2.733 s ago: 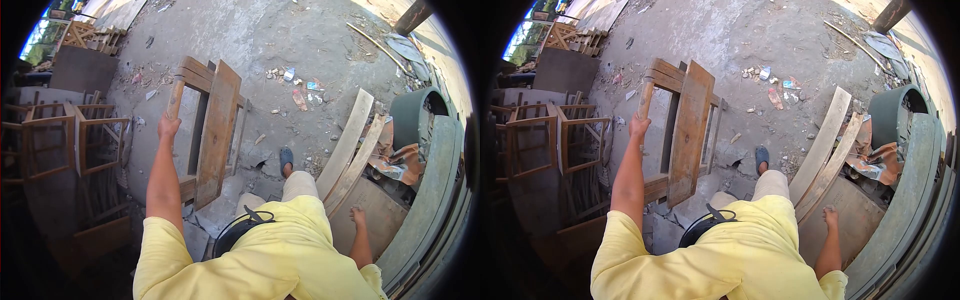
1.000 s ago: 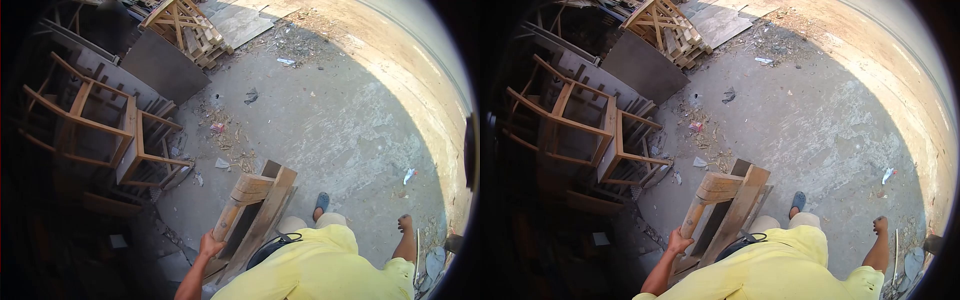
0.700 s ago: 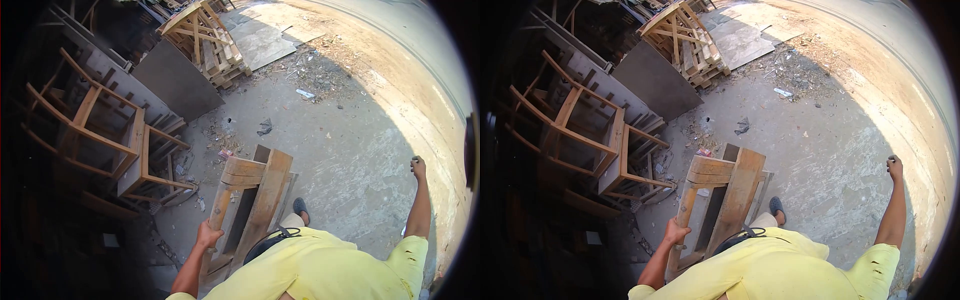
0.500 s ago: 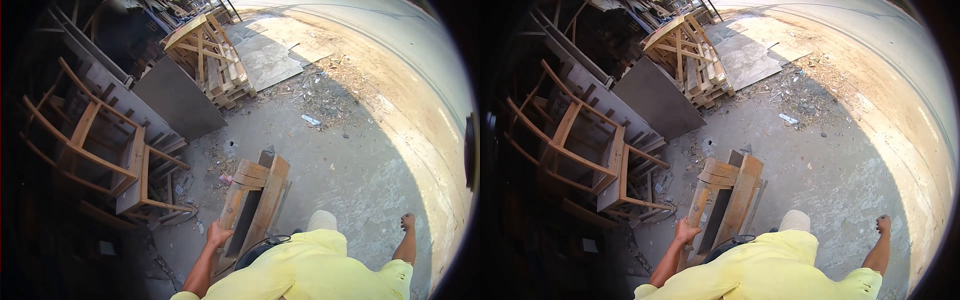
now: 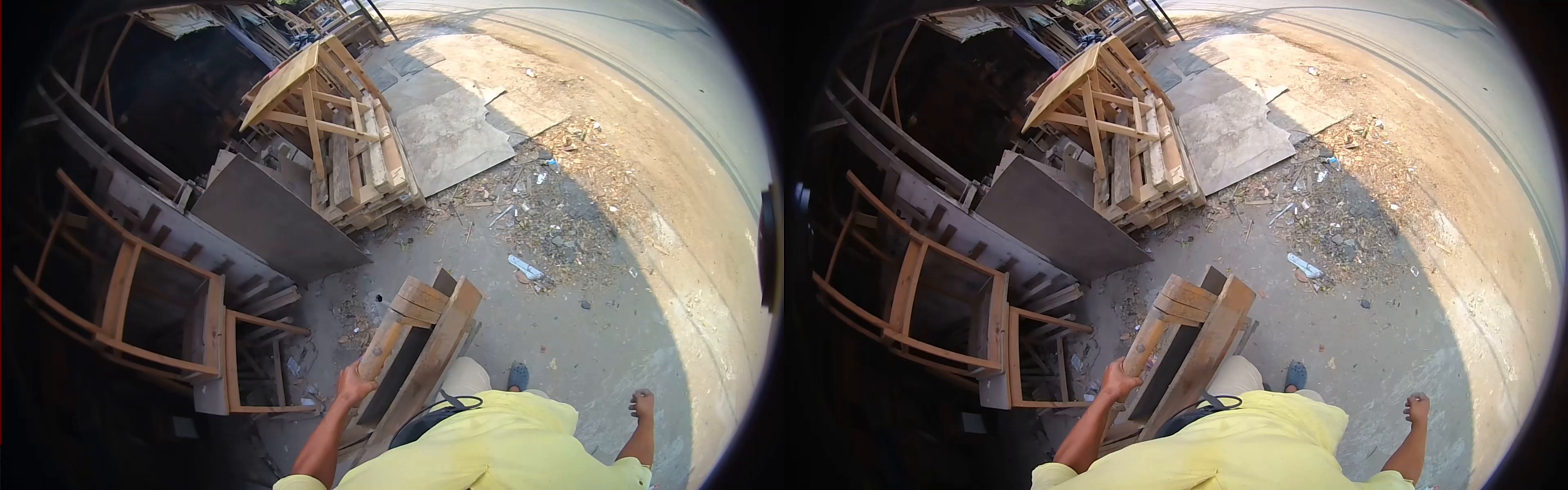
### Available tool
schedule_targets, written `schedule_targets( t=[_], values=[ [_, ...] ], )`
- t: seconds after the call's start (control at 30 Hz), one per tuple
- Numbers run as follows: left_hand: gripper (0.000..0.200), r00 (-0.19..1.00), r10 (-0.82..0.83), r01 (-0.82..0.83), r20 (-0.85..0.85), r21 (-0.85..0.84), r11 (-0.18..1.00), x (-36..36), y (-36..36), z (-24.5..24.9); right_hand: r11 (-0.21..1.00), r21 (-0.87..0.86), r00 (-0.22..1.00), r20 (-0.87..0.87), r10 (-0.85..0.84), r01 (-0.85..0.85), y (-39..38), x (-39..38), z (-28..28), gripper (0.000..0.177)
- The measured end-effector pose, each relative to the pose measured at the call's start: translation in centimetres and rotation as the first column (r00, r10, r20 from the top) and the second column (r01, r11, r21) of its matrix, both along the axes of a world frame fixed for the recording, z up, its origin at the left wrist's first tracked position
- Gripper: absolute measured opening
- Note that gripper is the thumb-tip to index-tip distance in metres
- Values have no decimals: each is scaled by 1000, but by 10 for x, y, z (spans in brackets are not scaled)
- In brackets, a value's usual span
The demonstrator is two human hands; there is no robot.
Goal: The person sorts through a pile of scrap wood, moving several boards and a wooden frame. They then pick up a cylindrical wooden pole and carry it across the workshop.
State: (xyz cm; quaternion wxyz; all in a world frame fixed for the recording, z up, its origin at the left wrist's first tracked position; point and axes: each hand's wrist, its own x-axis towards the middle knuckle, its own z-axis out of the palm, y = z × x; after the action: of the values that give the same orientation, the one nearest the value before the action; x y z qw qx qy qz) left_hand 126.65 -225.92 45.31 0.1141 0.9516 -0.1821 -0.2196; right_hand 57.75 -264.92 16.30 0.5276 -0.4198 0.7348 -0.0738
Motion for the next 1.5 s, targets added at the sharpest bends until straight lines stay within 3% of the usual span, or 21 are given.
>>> schedule_targets(
  t=[0.07, 0.1, 0.17, 0.2, 0.3, 0.4, 0.53, 0.7, 0.8, 0.93, 1.03, 1.23, 1.5],
  values=[
    [58, 999, -38, 38, 7, -34, 999, 39, -40, 9, 987, -158, 999, 42, 32, -25, -90, 45, 15, 14],
    [58, 1000, -20, 20, 6, -36, 999, 60, -63, 10, 986, -160, 998, 40, 50, -43, -122, 60, 18, 14],
    [58, 997, -83, 83, -5, -48, 995, 98, -96, 11, 972, -218, 996, 14, -83, 84, -183, 92, 18, 14],
    [58, 999, -43, 42, -13, -40, 998, 111, -108, 13, 977, -210, 999, 6, -43, 43, -202, 106, 6, 14],
    [59, 996, -90, 89, -18, -41, 995, 170, -177, 19, 986, -112, 991, -24, -128, 125, -216, 151, -14, 12],
    [60, 997, -81, 81, -19, -11, 997, 218, -223, 23, 996, 82, 998, -52, 37, -33, -207, 222, -14, 16],
    [60, 994, -102, 102, -33, -13, 995, 288, -276, 16, 987, 155, 998, -61, -28, 37, -219, 283, -19, 16],
    [59, 990, -138, 138, -36, 18, 990, 378, -356, 9, 959, 232, 982, -129, -137, 164, -286, 372, -21, 15],
    [58, 980, -189, 192, -57, 46, 980, 427, -402, 4, 973, 196, 992, -64, -109, 119, -335, 434, -32, 14],
    [58, 973, -212, 219, -92, 80, 972, 479, -449, 8, 989, 146, 999, -40, -9, 15, -399, 513, 3, 13],
    [58, 960, -256, 266, -112, 78, 961, 528, -465, -1, 997, 70, 999, -12, -39, 39, -426, 550, 15, 12],
    [61, 926, -326, 346, -189, 82, 935, 615, -479, -17, 990, 27, 988, -80, -133, 136, -389, 594, 30, 11],
    [59, 879, -425, 447, -217, 60, 893, 702, -476, -32, 965, 194, 973, -186, -140, 176, -301, 650, 50, 14]
  ],
)
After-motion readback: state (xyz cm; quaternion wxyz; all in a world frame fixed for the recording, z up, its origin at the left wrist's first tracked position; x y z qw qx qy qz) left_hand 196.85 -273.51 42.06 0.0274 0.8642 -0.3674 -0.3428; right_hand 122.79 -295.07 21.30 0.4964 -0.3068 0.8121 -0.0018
